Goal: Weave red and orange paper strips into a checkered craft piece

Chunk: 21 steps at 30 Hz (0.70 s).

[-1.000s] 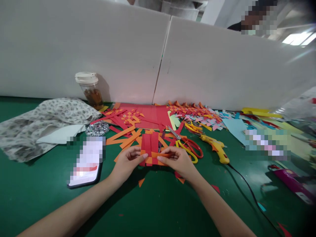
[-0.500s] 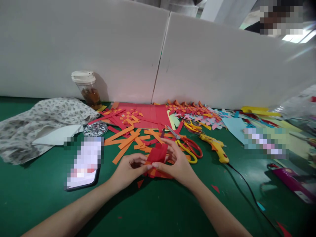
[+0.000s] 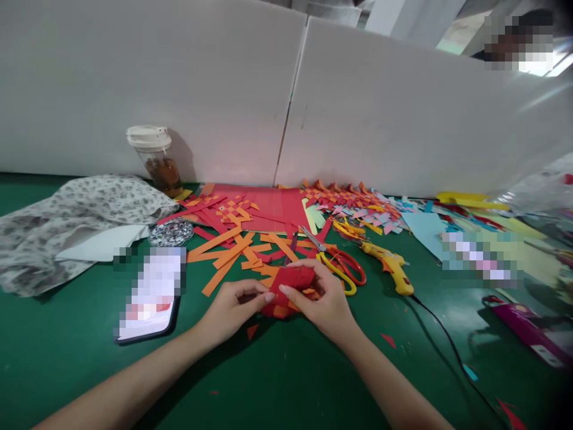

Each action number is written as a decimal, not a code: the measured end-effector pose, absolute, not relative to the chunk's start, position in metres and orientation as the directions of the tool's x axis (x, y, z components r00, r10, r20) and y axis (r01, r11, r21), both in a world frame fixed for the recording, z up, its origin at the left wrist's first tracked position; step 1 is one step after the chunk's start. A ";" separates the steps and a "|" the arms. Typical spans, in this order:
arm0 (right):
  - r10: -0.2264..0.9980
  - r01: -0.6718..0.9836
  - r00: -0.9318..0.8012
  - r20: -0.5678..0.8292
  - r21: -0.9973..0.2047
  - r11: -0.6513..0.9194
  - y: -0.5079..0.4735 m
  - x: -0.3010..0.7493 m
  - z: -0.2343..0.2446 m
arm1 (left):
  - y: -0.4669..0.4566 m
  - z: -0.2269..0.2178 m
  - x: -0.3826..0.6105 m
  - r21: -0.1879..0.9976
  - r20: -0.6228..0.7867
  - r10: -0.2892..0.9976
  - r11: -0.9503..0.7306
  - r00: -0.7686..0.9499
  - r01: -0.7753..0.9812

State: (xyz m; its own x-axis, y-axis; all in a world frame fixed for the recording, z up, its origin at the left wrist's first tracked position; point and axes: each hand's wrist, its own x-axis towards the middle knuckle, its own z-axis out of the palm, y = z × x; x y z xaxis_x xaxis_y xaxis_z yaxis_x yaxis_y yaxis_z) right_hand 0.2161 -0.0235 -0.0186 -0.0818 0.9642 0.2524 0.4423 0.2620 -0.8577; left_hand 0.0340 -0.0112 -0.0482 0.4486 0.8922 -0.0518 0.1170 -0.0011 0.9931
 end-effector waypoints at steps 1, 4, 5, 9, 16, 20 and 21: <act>0.964 0.462 -0.090 0.251 -0.847 0.263 -0.024 0.216 -0.017 | -0.011 -0.049 0.034 0.992 -0.046 0.887 -0.015 0.460 0.128; 0.972 0.534 -0.102 0.213 -0.813 0.234 -0.024 0.215 -0.014 | -0.012 -0.050 0.033 0.989 -0.040 0.872 -0.035 0.489 0.144; 0.973 0.556 -0.091 0.214 -0.800 0.228 -0.023 0.215 -0.013 | -0.012 -0.050 0.034 0.989 -0.041 0.872 -0.035 0.488 0.146; 0.956 0.585 -0.006 0.293 -0.774 0.241 -0.022 0.214 -0.013 | -0.012 -0.049 0.034 0.986 -0.044 0.878 -0.039 0.476 0.161; 0.965 0.549 -0.069 0.251 -0.799 0.247 -0.023 0.212 -0.015 | -0.013 -0.050 0.035 0.983 -0.046 0.879 -0.045 0.475 0.178; 0.983 0.456 -0.102 0.156 -0.871 0.185 -0.022 0.213 -0.016 | -0.012 -0.051 0.035 0.989 -0.049 0.893 -0.020 0.448 0.149; 0.986 0.413 -0.106 0.131 -0.896 0.164 -0.021 0.214 -0.017 | -0.012 -0.051 0.035 0.992 -0.051 0.898 -0.005 0.437 0.127</act>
